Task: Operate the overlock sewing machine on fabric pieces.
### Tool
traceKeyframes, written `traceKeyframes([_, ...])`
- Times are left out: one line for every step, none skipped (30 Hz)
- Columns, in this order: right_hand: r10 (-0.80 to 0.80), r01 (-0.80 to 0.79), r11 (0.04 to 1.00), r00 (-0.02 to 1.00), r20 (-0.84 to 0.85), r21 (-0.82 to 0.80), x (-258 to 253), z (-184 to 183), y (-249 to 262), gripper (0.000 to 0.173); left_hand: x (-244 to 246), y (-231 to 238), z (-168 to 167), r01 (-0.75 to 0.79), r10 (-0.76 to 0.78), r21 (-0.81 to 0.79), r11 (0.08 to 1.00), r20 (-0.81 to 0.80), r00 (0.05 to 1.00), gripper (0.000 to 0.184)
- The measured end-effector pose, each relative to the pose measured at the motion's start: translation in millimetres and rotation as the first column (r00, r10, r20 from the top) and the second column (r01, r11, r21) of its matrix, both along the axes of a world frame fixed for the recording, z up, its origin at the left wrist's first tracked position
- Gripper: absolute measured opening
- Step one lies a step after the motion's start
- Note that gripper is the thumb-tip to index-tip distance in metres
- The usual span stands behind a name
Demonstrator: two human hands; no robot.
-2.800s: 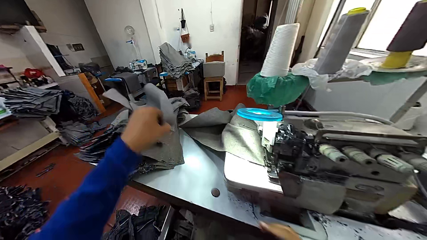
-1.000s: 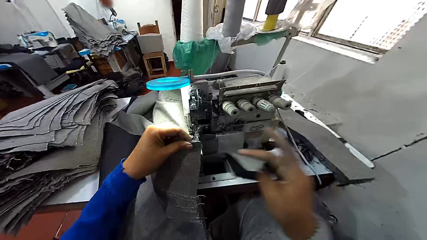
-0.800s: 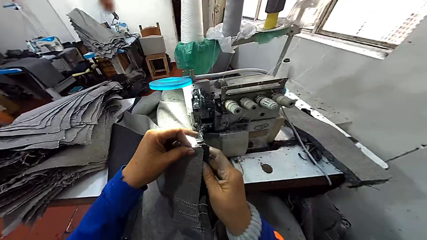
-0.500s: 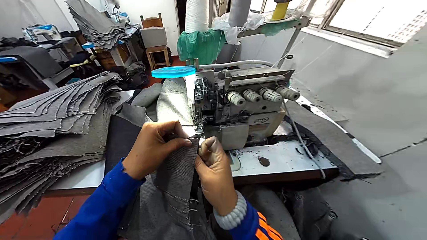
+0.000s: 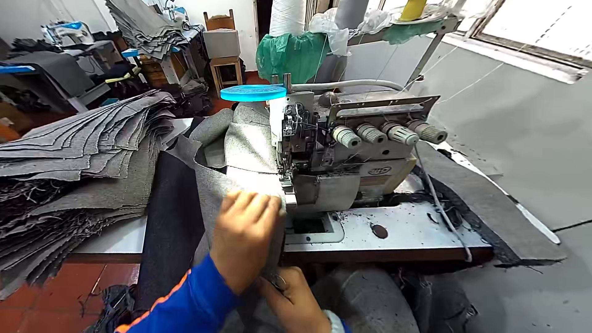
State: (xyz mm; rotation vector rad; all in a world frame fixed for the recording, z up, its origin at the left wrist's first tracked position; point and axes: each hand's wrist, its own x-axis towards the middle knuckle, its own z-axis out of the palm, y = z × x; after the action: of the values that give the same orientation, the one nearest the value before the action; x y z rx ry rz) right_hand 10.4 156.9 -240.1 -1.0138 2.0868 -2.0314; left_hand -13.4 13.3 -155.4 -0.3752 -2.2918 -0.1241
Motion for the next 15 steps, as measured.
traceKeyframes([0.001,-0.001,1.000,1.000,-0.005,-0.001,-2,2,7,0.022,6,11,0,-0.039,0.040,-0.048,0.998,0.027,0.999,0.028])
traceKeyframes([0.002,-0.001,1.000,1.000,0.014,-0.016,-5,4,12,0.022,7,19,-1,-0.070,0.074,-0.078,0.994,0.056,0.996,0.031])
traceKeyframes([0.016,-0.014,0.999,0.999,0.048,-0.040,-9,7,16,0.022,6,23,-1,-0.085,0.092,-0.083,0.993,0.086,0.992,0.033])
traceKeyframes([0.033,-0.026,0.996,0.996,0.081,-0.080,-15,12,18,0.023,2,24,-1,-0.084,0.090,-0.063,0.995,0.110,0.990,0.033])
traceKeyframes([0.058,-0.043,0.991,0.991,0.117,-0.126,-19,17,18,0.024,-3,24,3,-0.075,0.078,-0.030,0.997,0.128,0.989,0.030])
traceKeyframes([0.090,-0.062,0.982,0.984,0.153,-0.178,-23,23,18,0.025,-6,23,7,-0.060,0.058,0.008,0.998,0.145,0.988,0.027])
traceKeyframes([0.121,-0.073,0.970,0.973,0.196,-0.232,-25,28,18,0.026,-7,22,11,-0.044,0.037,0.040,0.998,0.162,0.986,0.024])
traceKeyframes([0.148,-0.079,0.958,0.960,0.240,-0.274,-27,33,19,0.027,-4,21,15,-0.016,0.004,0.068,0.998,0.175,0.985,0.025])
traceKeyframes([0.171,-0.086,0.951,0.946,0.275,-0.297,-28,37,21,0.027,3,22,19,0.036,-0.054,0.100,0.994,0.183,0.982,0.028])
traceKeyframes([0.191,-0.096,0.947,0.937,0.292,-0.308,-30,39,25,0.028,12,23,22,0.106,-0.131,0.131,0.986,0.198,0.972,0.031])
traceKeyframes([0.208,-0.115,0.944,0.935,0.287,-0.310,-33,40,28,0.028,24,25,24,0.179,-0.211,0.157,0.971,0.218,0.953,0.037])
traceKeyframes([0.221,-0.140,0.946,0.938,0.267,-0.293,-35,40,31,0.027,36,27,22,0.238,-0.275,0.176,0.955,0.234,0.933,0.046])
traceKeyframes([0.213,-0.156,0.957,0.951,0.226,-0.244,-37,40,34,0.026,48,28,17,0.270,-0.306,0.170,0.948,0.241,0.921,0.055])
traceKeyframes([0.186,-0.154,0.971,0.967,0.173,-0.183,-39,40,35,0.024,57,27,9,0.282,-0.308,0.135,0.950,0.251,0.918,0.065])
traceKeyframes([0.144,-0.131,0.985,0.983,0.117,-0.112,-39,40,35,0.023,62,23,1,0.281,-0.292,0.079,0.956,0.264,0.919,0.077])
